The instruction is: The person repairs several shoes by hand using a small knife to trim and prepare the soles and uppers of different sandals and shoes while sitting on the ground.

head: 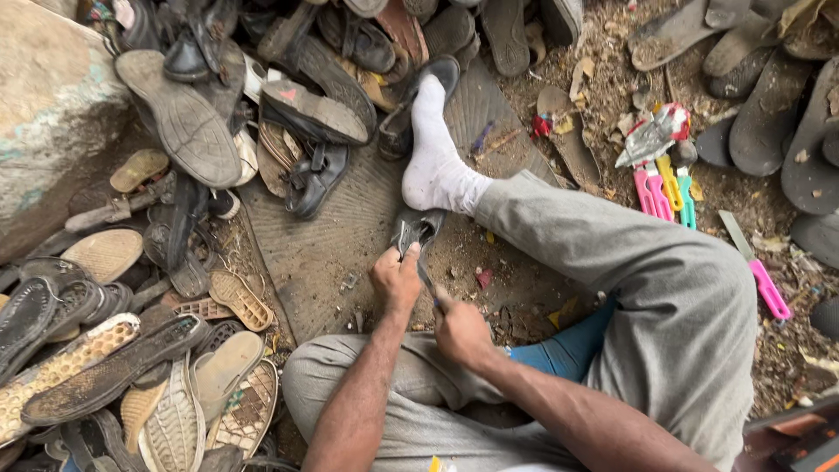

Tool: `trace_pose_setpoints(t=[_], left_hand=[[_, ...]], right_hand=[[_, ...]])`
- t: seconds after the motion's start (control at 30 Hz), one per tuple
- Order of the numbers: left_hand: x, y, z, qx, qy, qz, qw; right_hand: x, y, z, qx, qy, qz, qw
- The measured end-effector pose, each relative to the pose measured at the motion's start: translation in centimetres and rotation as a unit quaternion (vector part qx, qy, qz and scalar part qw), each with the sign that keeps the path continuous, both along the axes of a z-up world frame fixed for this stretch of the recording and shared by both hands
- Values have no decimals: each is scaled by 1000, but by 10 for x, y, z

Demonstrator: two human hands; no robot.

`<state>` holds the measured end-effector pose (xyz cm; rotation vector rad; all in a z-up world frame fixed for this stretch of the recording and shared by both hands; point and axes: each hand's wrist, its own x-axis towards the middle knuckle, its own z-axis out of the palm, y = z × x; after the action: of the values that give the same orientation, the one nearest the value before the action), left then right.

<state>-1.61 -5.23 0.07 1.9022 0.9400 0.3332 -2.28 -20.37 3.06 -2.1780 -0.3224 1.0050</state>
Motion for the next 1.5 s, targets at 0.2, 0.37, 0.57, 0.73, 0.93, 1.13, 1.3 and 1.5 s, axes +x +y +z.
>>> trace_pose_setpoints(t=[0.2, 0.37, 0.57, 0.73, 0.93, 1.13, 1.3, 1.5], left_hand=[[8, -25, -19, 111, -99, 20, 989], [17, -40, -4, 109, -113, -19, 987], [3, -56, 4, -95, -114, 47, 988], [26, -79, 26, -252, -268, 125, 921], [33, -95, 65, -345, -133, 157, 916], [53, -93, 39, -393, -149, 237, 876], [56, -85, 20, -483, -213, 246, 813], [49, -87, 31, -231, -140, 17, 963]], right_hand=[[16, -2, -29, 58, -49, -45, 996], [-11, -46, -26, 73, -147, -19, 986], [-18, -46, -16, 70, -135, -27, 988], [-39, -65, 4, -11, -34, -61, 998], [-14, -45, -9, 84, -73, -109, 988], [-26, -63, -14, 10, -74, -107, 991], [-21, -49, -27, 87, -119, -153, 977], [-41, -65, -31, 113, -112, -185, 970]])
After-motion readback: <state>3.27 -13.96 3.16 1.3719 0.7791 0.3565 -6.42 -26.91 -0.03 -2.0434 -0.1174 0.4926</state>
